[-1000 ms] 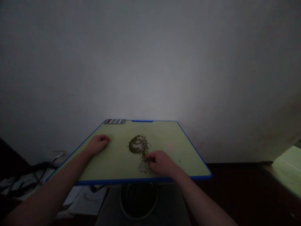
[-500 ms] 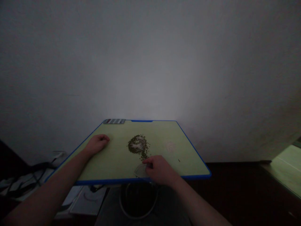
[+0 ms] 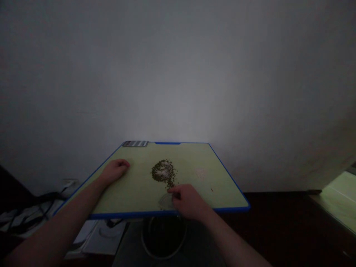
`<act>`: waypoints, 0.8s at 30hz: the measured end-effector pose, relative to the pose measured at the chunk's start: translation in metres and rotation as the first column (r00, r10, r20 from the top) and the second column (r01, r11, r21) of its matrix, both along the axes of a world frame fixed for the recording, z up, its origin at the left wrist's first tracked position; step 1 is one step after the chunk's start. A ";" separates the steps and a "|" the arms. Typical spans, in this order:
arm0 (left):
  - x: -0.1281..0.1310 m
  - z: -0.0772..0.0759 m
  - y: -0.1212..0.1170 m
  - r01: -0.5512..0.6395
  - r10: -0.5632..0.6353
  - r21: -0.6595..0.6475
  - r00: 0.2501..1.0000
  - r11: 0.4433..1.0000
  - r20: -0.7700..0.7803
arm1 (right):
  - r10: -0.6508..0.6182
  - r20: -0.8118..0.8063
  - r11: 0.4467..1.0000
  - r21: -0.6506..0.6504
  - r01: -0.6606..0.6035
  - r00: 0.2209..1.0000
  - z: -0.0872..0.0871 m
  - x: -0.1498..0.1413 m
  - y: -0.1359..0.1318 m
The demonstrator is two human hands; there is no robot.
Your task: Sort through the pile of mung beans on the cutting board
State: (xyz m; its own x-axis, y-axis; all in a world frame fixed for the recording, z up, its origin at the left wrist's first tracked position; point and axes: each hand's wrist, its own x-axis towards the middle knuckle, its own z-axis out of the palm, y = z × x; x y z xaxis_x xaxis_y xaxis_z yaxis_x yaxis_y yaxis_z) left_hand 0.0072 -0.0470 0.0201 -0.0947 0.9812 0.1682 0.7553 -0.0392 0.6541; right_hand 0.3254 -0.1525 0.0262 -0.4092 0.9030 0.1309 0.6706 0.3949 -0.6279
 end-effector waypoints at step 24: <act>0.003 0.004 -0.004 -0.009 0.009 0.000 1.000 1.000 0.005 | -0.319 -0.146 0.946 0.018 0.325 0.936 -0.007 0.068 0.022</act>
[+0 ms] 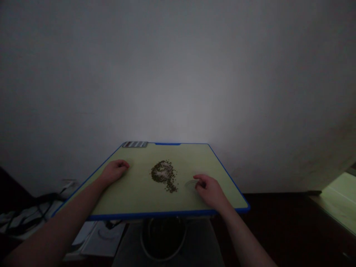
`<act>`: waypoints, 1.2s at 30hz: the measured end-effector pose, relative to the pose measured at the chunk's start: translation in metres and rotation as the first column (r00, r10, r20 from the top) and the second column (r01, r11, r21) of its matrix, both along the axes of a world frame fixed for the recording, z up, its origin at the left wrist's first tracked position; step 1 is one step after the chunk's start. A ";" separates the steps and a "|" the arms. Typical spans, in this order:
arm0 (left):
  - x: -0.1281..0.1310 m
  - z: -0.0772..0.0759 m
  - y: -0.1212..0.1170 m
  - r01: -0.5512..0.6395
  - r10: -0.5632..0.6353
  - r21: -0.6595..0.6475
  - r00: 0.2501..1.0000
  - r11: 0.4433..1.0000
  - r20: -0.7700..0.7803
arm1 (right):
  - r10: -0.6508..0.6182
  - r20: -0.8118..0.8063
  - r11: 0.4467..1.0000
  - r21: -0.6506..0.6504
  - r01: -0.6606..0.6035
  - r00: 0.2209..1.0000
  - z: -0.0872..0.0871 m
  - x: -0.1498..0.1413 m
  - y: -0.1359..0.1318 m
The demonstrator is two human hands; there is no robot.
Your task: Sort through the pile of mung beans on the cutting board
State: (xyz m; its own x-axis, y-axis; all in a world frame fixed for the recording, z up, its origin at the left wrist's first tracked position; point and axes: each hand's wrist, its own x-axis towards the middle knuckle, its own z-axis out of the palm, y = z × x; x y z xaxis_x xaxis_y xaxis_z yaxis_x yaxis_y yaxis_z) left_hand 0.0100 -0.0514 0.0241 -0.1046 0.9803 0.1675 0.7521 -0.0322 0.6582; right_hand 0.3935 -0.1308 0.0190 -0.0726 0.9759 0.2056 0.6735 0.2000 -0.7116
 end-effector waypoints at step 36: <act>0.001 0.001 0.000 0.015 -0.015 0.009 1.000 1.000 -0.003 | -0.021 0.087 1.000 -0.019 0.023 0.996 -0.004 -0.021 -0.014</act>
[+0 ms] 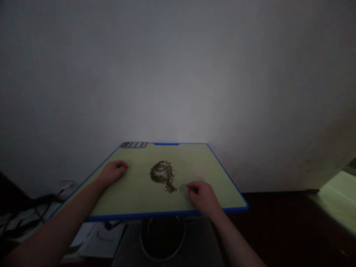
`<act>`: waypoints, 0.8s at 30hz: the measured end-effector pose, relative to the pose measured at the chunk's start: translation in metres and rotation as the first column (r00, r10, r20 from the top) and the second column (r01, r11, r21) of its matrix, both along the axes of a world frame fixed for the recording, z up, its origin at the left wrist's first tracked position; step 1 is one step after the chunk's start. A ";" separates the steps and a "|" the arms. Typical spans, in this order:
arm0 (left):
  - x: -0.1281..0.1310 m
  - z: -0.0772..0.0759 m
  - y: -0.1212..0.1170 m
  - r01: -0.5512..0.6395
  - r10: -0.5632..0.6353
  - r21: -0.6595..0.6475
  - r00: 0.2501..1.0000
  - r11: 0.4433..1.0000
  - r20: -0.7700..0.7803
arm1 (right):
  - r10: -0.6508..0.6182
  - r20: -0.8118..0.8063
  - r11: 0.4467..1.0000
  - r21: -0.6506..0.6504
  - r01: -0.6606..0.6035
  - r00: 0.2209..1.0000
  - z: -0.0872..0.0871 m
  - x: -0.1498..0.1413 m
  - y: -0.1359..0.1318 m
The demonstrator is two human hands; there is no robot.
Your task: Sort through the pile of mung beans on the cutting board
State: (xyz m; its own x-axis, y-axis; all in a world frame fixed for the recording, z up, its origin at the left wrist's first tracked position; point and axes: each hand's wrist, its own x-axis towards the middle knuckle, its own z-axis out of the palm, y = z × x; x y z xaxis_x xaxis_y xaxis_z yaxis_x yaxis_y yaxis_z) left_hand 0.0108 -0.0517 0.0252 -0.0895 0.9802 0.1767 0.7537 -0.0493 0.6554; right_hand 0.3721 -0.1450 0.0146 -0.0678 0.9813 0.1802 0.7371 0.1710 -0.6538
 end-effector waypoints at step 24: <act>-0.004 -0.005 0.004 0.004 -0.004 0.003 1.000 1.000 -0.002 | -0.134 0.077 0.991 0.041 0.131 0.988 0.001 0.024 0.028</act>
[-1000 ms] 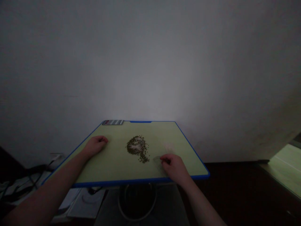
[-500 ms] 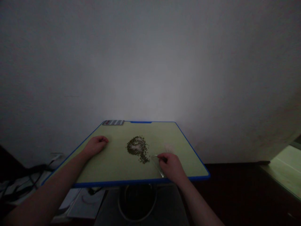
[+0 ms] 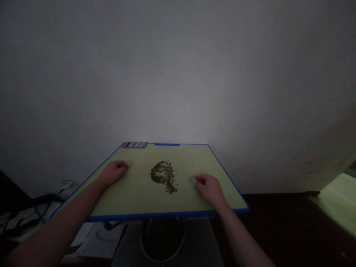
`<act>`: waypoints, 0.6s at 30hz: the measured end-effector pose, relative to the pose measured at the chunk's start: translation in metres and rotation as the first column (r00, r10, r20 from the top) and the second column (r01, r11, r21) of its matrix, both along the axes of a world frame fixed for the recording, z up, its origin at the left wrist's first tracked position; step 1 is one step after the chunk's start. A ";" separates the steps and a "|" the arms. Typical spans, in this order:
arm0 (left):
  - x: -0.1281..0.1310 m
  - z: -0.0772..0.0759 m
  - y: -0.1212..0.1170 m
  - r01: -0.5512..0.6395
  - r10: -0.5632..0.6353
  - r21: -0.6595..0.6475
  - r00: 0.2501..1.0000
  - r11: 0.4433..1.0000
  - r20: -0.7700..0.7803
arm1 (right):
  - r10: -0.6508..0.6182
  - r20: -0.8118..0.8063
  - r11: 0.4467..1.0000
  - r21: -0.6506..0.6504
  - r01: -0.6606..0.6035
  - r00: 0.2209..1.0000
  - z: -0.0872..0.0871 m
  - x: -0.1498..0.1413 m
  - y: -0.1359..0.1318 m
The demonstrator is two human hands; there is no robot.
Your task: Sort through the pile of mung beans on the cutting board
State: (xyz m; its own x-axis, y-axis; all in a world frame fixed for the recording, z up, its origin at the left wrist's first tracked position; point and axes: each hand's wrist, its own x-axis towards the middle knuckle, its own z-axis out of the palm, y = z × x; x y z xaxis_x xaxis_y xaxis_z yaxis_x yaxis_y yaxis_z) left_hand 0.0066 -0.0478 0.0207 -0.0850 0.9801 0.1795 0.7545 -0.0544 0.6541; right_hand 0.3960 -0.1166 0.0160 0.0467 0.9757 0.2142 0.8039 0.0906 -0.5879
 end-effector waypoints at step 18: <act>0.003 0.002 -0.002 -0.002 0.001 0.006 1.000 1.000 0.008 | 0.285 -0.040 0.957 -0.040 -0.287 0.958 0.004 -0.027 0.004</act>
State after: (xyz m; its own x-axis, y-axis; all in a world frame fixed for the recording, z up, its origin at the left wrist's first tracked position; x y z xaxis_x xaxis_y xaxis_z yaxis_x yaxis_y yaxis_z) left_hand 0.0097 -0.0502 0.0228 -0.0878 0.9789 0.1844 0.7495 -0.0570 0.6596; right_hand 0.3692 -0.1124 0.0203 -0.2296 0.9579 0.1727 0.7283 0.2867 -0.6224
